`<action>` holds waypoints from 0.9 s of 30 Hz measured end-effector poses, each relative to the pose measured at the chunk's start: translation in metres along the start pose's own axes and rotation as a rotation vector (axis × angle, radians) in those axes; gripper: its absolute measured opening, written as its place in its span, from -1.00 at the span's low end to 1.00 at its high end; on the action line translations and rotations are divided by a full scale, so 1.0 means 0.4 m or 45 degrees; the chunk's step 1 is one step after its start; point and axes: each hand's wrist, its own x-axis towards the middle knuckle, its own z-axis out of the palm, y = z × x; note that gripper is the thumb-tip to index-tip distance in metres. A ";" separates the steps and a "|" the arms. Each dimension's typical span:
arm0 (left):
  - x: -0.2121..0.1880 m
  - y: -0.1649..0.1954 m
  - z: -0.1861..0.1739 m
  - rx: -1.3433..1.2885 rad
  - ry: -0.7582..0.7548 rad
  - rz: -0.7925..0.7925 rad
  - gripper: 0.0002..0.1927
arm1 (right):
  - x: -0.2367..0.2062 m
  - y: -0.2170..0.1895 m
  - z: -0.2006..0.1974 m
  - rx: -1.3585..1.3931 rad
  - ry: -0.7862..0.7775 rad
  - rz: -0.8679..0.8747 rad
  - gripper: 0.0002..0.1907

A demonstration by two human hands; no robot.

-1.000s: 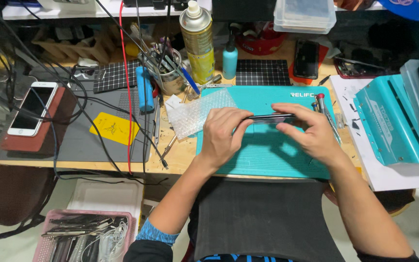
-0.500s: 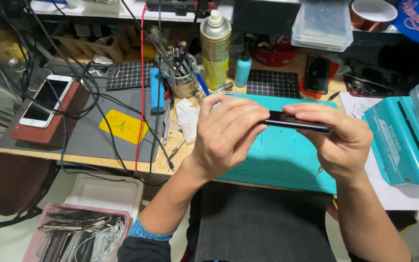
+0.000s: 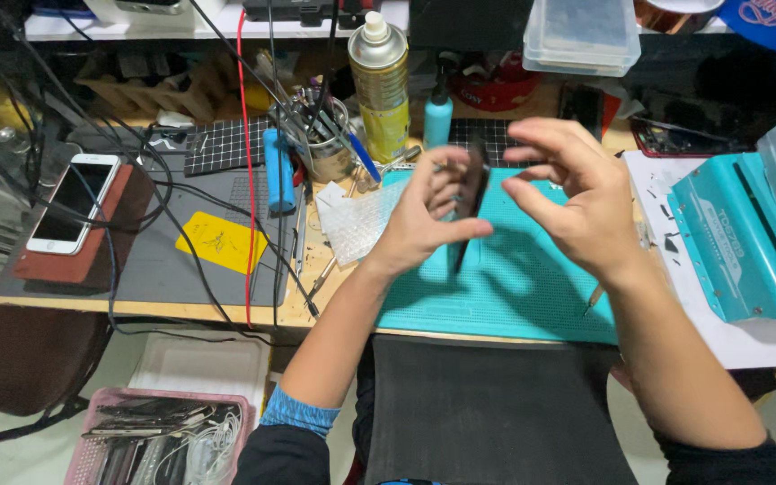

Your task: The person unwraps a smartphone from bubble wrap, powers it on and navigates its settings. They then pry open the phone's screen with a metal tool, lift the display off the body, and press the screen back into place while testing the device.

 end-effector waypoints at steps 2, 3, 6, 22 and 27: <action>-0.004 0.013 0.011 -0.039 0.042 0.089 0.09 | -0.020 0.007 0.022 -0.197 0.006 0.035 -0.79; -0.004 0.022 0.016 -0.059 0.063 0.136 0.21 | -0.024 0.012 0.029 -0.297 0.007 0.051 -0.87; -0.014 0.051 0.035 0.114 0.047 0.167 0.24 | -0.029 0.027 0.049 -0.231 0.019 0.032 -0.88; -0.013 0.037 0.046 0.237 0.112 0.051 0.23 | -0.024 0.040 0.042 -0.386 -0.021 0.062 -0.90; -0.021 0.020 0.034 0.312 0.157 0.055 0.24 | -0.033 0.070 0.071 -0.439 -0.050 0.148 -0.89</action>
